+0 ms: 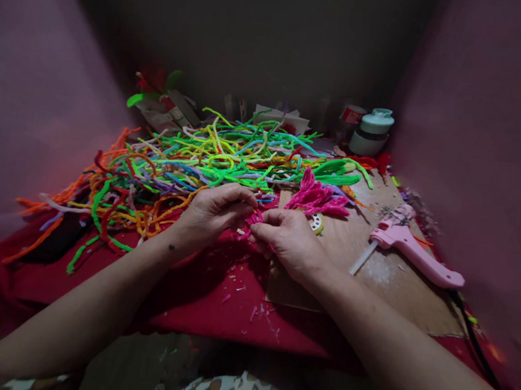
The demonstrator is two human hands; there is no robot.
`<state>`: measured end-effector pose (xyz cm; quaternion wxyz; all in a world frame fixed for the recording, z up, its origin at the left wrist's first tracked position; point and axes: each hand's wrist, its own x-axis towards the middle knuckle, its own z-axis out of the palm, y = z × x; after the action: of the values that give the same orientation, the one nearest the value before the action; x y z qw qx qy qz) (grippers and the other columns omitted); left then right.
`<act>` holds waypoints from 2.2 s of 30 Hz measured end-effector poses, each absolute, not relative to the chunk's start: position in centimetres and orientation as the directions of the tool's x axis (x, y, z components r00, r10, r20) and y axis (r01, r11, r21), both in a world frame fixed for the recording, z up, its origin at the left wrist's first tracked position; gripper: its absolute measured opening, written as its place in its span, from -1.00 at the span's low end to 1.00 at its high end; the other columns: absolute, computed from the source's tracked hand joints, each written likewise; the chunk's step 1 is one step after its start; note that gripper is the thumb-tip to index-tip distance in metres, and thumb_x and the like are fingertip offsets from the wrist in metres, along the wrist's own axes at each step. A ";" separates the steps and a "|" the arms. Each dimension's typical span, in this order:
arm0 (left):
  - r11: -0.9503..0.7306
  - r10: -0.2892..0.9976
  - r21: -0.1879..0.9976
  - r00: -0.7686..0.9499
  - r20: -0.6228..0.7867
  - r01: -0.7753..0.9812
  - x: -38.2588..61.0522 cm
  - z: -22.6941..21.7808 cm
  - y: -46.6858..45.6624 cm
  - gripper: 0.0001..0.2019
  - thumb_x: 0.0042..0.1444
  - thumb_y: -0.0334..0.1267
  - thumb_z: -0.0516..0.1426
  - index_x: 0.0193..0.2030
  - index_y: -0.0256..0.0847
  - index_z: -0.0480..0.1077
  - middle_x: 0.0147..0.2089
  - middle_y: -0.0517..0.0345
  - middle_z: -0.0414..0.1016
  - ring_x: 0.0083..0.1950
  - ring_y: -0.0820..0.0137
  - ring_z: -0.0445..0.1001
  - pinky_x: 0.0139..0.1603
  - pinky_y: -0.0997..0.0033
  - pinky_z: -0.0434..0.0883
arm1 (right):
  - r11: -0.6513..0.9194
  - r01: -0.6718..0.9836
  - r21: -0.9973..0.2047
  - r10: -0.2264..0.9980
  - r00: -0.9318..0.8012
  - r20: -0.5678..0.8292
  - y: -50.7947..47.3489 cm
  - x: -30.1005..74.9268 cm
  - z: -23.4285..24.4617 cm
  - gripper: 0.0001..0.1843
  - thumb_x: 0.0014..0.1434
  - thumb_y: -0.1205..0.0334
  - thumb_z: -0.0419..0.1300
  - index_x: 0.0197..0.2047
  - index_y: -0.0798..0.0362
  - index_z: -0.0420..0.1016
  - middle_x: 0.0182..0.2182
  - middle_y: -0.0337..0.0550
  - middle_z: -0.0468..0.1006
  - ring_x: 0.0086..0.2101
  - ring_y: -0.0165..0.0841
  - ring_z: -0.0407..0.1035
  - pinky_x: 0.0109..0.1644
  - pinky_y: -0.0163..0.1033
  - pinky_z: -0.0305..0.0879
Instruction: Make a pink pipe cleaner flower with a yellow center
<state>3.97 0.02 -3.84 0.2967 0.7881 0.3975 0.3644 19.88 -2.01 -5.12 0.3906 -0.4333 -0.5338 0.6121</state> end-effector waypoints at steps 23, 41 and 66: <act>-0.749 0.639 0.450 0.710 0.297 0.485 2.9 -3.4 0.3 -0.86 0.09 -0.43 -0.03 -0.39 -0.23 0.32 -0.37 0.17 0.25 -0.38 0.49 0.22 -0.36 0.51 0.16 | -0.180 0.027 -0.983 0.889 -0.423 -0.174 -2.1 19.8 -5.5 -0.79 -0.07 0.35 0.18 -0.69 0.13 0.37 -0.77 -0.31 0.31 -0.72 -0.55 0.12 -0.63 -0.39 0.01; -0.797 0.545 0.456 0.798 0.258 0.397 2.6 -3.0 0.5 -0.83 0.17 -0.38 -0.05 -0.38 -0.26 0.32 -0.34 0.18 0.20 -0.34 0.52 0.20 -0.34 0.56 0.19 | -0.292 0.062 -0.954 0.812 -0.511 -0.282 -1.6 20.2 -5.3 -0.87 -0.14 0.30 0.24 -0.62 0.16 0.43 -0.73 -0.27 0.40 -0.72 -0.54 0.21 -0.64 -0.40 0.12; -0.509 0.834 0.615 0.523 0.177 0.603 3.9 -3.1 -0.9 -0.80 0.05 -0.25 0.05 -0.53 -0.28 0.31 -0.63 0.30 0.17 -0.59 0.59 0.11 -0.54 0.54 0.05 | -0.096 -0.143 -0.985 0.987 -0.142 -0.076 -1.4 19.6 -5.4 -0.73 -0.08 0.16 0.28 -0.61 0.14 0.34 -0.70 -0.30 0.39 -0.70 -0.58 0.19 -0.64 -0.43 0.08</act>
<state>3.95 -0.90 -3.05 0.2479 0.8366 0.4292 0.2332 19.57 -1.44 -5.39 0.4789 -0.4469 -0.4719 0.5902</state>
